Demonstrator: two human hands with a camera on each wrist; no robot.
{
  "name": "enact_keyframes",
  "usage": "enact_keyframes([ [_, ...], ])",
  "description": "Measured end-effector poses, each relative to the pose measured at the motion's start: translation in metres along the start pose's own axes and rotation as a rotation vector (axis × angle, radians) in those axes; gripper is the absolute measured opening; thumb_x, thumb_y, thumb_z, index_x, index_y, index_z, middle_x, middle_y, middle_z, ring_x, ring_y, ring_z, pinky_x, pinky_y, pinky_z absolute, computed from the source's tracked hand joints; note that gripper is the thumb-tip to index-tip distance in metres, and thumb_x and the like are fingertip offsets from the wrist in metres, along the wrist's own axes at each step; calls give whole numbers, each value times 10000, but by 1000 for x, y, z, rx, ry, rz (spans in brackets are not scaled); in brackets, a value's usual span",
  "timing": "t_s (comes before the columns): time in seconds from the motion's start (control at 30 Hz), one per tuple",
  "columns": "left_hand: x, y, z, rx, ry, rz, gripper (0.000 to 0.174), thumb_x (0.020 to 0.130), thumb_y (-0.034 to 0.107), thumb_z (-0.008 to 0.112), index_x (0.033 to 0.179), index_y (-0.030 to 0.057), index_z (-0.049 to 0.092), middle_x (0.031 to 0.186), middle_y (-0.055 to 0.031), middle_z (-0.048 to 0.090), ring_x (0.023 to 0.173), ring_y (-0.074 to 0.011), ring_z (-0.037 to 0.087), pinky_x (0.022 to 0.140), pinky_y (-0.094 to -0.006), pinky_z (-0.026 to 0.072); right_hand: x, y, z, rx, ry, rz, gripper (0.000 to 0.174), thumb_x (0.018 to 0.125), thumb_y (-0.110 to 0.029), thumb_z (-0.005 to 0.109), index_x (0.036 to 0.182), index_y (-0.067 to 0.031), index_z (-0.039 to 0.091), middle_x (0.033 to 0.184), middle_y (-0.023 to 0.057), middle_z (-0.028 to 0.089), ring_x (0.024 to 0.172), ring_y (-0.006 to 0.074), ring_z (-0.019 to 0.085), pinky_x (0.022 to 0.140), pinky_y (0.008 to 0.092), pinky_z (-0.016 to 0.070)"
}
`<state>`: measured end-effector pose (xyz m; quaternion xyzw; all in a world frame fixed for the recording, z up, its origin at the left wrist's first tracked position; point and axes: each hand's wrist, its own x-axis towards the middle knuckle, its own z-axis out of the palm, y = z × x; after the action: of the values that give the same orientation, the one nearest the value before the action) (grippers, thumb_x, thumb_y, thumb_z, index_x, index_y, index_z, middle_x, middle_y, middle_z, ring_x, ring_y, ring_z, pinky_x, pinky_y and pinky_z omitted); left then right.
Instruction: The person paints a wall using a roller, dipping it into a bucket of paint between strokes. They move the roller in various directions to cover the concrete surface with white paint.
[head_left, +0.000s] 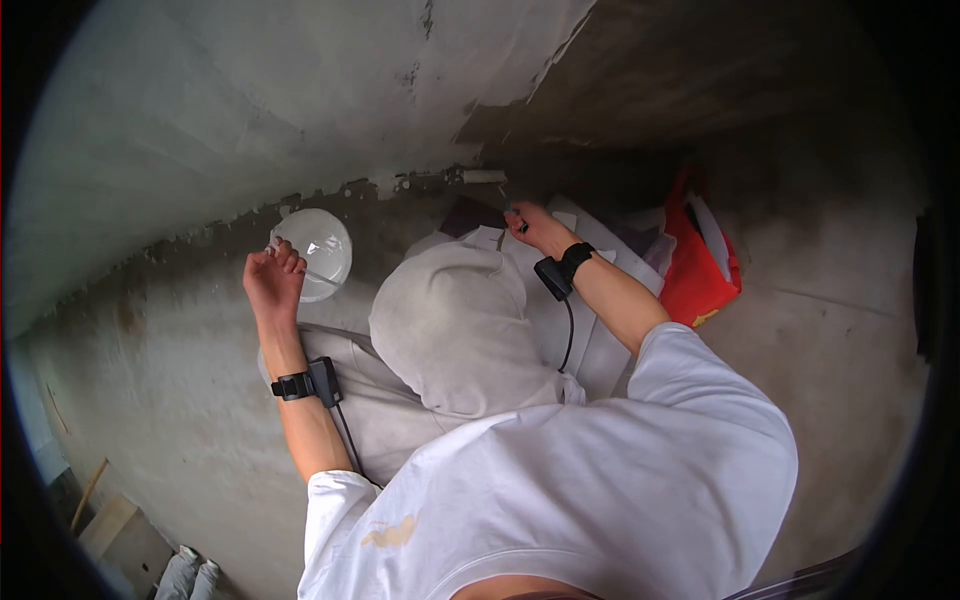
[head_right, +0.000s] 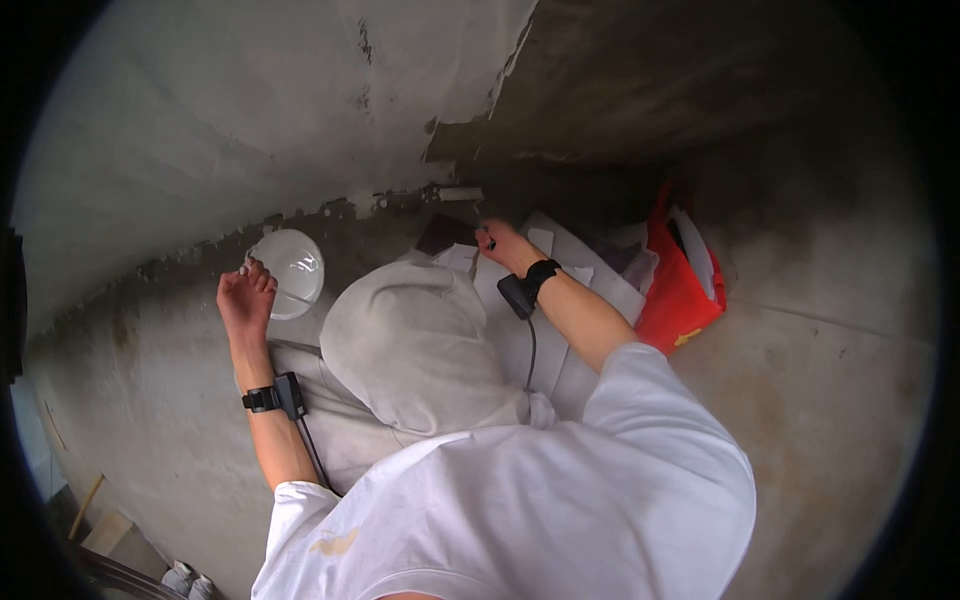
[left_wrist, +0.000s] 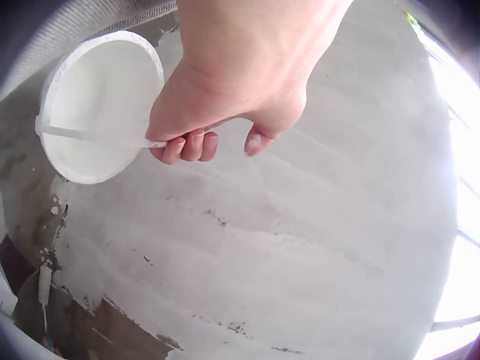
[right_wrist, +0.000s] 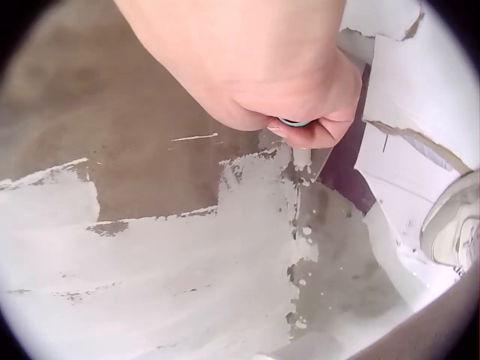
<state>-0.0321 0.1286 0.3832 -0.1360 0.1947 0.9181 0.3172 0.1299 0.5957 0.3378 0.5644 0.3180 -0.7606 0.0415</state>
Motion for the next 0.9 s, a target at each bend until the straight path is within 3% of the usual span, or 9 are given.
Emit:
enact_keyframes([
  [0.07, -1, 1, -2, -5, -2, -4, 209, 801, 151, 480, 952, 8, 502, 742, -29, 380, 649, -139, 338, 633, -287, 309, 15, 1, -5, 17, -1, 58, 146, 976, -129, 486, 913, 3, 484, 678, 29, 474, 484, 83, 393, 414, 207, 299],
  [0.13, -1, 1, -2, 4, 1, -6, 213, 799, 151, 479, 955, 6, 503, 740, -29, 379, 648, -141, 339, 632, -286, 309, 24, 3, -5, -119, -115, -58, 147, 979, -138, 475, 910, -9, 474, 685, 32, 475, 499, 88, 401, 418, 214, 299],
  [0.4, -2, 3, -2, -9, -9, -6, 226, 805, 160, 479, 962, 0, 506, 732, -29, 375, 649, -146, 340, 637, -289, 310, 3, 3, 23, -110, -70, -115, 128, 978, -134, 474, 879, -53, 467, 668, 34, 467, 508, 87, 407, 423, 209, 301],
  [0.57, 1, 5, -7, -27, -32, -23, 219, 813, 161, 468, 957, -1, 501, 725, -33, 367, 653, -152, 335, 643, -293, 311, -59, -6, 44, -179, -62, -255, 170, 985, -164, 505, 860, -51, 487, 631, 12, 470, 477, 69, 383, 412, 191, 288],
  [0.73, 3, 3, -7, -9, 28, -6, 143, 807, 171, 489, 865, 41, 485, 701, -23, 354, 624, -142, 317, 620, -292, 298, -128, -15, 50, -195, -7, -200, 250, 998, -225, 556, 887, -3, 532, 628, -16, 483, 467, 35, 362, 403, 179, 268],
  [0.9, 7, 2, -17, -26, 33, -34, 176, 799, 188, 491, 877, 30, 497, 701, -27, 360, 623, -149, 317, 615, -295, 297, -191, -27, 47, -191, -83, -201, 226, 983, -191, 558, 842, -20, 515, 653, -4, 485, 479, 58, 364, 418, 209, 283],
])
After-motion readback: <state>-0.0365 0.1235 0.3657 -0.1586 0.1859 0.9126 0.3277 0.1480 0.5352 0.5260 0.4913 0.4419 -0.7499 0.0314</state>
